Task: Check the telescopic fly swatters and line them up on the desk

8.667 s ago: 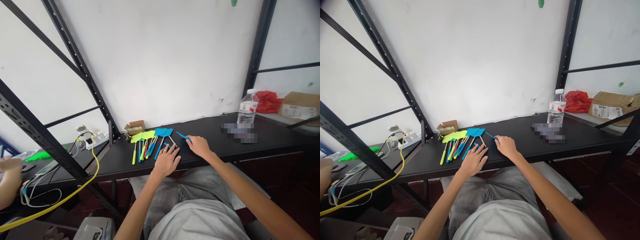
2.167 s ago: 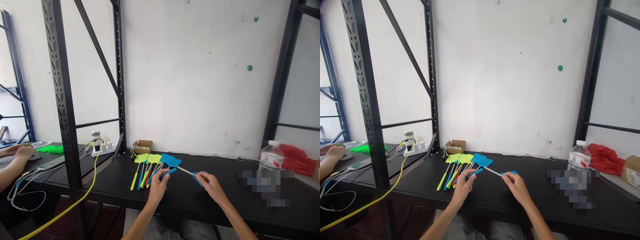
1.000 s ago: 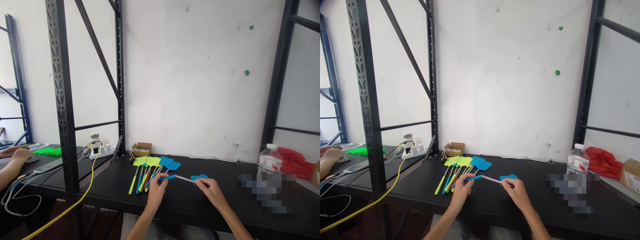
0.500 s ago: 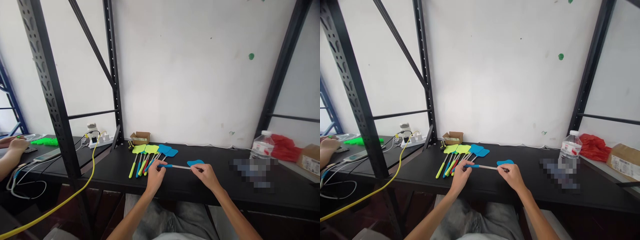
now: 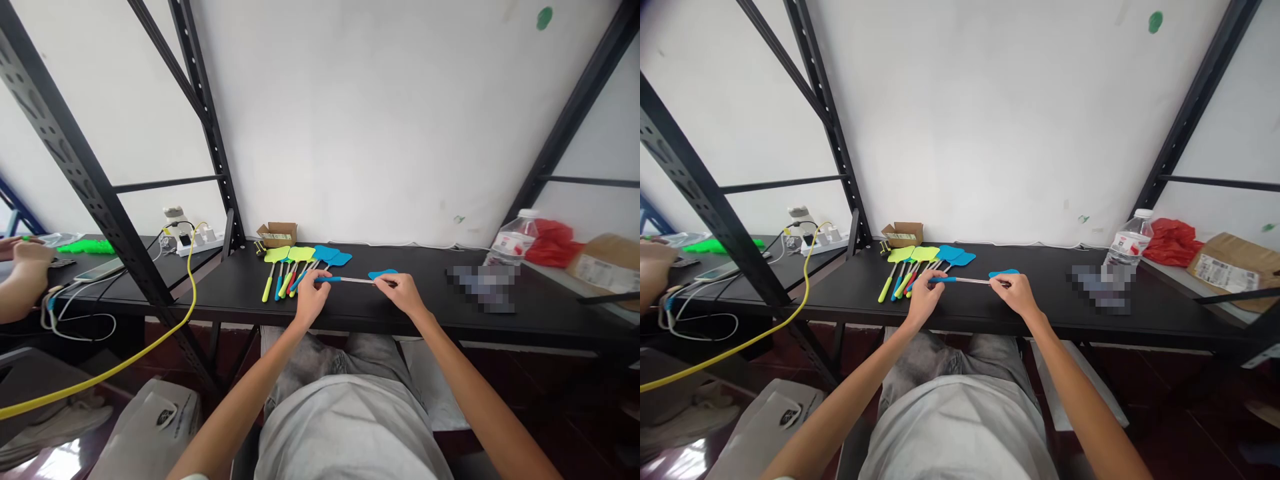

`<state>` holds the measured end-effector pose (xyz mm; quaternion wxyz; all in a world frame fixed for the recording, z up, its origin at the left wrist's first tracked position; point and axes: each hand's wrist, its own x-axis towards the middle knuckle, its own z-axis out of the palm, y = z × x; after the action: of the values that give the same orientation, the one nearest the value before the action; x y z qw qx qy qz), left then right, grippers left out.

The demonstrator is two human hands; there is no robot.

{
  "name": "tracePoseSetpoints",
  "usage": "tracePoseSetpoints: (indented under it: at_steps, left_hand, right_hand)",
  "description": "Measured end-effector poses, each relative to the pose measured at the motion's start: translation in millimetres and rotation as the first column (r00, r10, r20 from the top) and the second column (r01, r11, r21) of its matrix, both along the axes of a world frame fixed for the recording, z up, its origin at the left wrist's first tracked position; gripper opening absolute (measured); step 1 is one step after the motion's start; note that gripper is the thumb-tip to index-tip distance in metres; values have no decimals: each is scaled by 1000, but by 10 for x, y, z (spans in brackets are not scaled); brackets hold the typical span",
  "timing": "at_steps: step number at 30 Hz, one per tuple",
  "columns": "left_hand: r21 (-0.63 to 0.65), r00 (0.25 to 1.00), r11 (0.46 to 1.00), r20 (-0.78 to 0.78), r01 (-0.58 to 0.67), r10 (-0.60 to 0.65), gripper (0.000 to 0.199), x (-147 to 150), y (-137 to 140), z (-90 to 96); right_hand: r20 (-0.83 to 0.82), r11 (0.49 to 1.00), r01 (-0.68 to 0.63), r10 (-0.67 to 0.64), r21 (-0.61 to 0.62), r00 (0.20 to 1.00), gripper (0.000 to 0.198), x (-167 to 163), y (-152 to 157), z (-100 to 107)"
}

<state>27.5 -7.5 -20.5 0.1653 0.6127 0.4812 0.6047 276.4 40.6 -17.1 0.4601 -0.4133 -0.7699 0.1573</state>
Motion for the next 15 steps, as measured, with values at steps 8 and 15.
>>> tracePoseSetpoints:
  at_steps: [8, 15]
  left_hand:
    - [8, 978, 999, -204, 53, -51, 20, 76, -42, -35]
    - [33, 933, 997, -358, 64, -48, 19, 115, -79, -43]
  right_hand:
    - [87, 1000, -17, 15, 16, 996, 39, -31, -28, -2]
    - [132, 996, -59, 50, 62, 990, 35, -39, -55, 4]
